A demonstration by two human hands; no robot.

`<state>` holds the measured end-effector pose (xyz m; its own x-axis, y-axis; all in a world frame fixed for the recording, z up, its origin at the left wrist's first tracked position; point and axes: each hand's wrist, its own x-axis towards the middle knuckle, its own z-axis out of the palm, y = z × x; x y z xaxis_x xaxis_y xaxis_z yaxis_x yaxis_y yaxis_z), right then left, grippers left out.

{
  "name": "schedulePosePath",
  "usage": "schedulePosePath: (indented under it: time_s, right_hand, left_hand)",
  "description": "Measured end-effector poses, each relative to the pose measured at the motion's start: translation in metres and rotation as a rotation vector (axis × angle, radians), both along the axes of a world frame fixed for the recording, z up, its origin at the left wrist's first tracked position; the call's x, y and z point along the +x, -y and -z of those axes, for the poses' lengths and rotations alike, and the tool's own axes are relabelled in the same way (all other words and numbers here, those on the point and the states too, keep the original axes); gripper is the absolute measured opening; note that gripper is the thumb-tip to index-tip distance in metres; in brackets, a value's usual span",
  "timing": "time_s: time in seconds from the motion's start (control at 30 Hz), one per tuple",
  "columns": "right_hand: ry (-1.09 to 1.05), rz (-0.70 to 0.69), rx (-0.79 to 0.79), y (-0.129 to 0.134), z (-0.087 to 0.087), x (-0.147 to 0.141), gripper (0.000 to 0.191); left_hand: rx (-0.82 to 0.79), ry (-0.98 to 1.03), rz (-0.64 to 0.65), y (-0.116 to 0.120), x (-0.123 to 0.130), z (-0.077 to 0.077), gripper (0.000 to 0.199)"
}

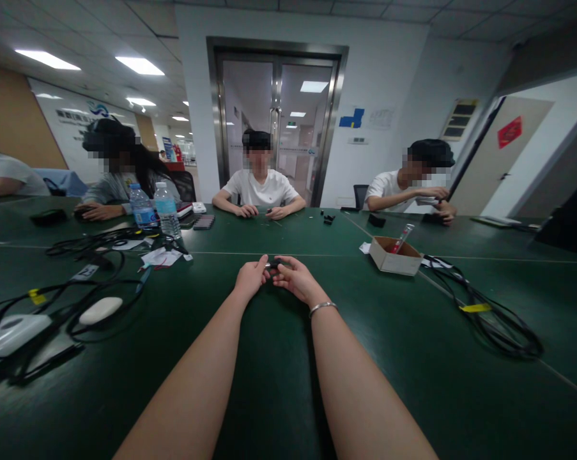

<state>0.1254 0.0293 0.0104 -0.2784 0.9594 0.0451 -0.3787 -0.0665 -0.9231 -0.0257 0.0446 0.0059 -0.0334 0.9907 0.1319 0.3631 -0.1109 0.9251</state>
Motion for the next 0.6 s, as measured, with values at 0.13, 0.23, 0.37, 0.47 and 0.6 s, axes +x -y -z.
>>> schedulePosePath:
  time_s: [0.13,0.23,0.37,0.47,0.6]
  right_hand:
    - [0.007,0.003,-0.022,-0.001,0.0,-0.001,0.019]
    - [0.006,0.019,-0.051,-0.001,-0.001,-0.002,0.014]
    - [-0.003,0.052,-0.072,0.0,-0.004,-0.003,0.015]
    - [0.009,0.083,-0.089,0.001,-0.005,-0.003,0.014]
    - [0.016,0.088,-0.087,0.001,-0.005,-0.004,0.015]
  left_hand:
    - [0.01,-0.006,-0.005,0.002,0.0,-0.001,0.056]
    - [0.025,0.029,0.017,0.002,0.0,0.001,0.052]
    - [0.039,0.081,0.05,0.001,0.0,0.006,0.043]
    - [0.083,0.092,0.058,0.0,0.001,0.009,0.028]
    - [0.142,0.152,0.08,0.0,0.004,0.01,0.02]
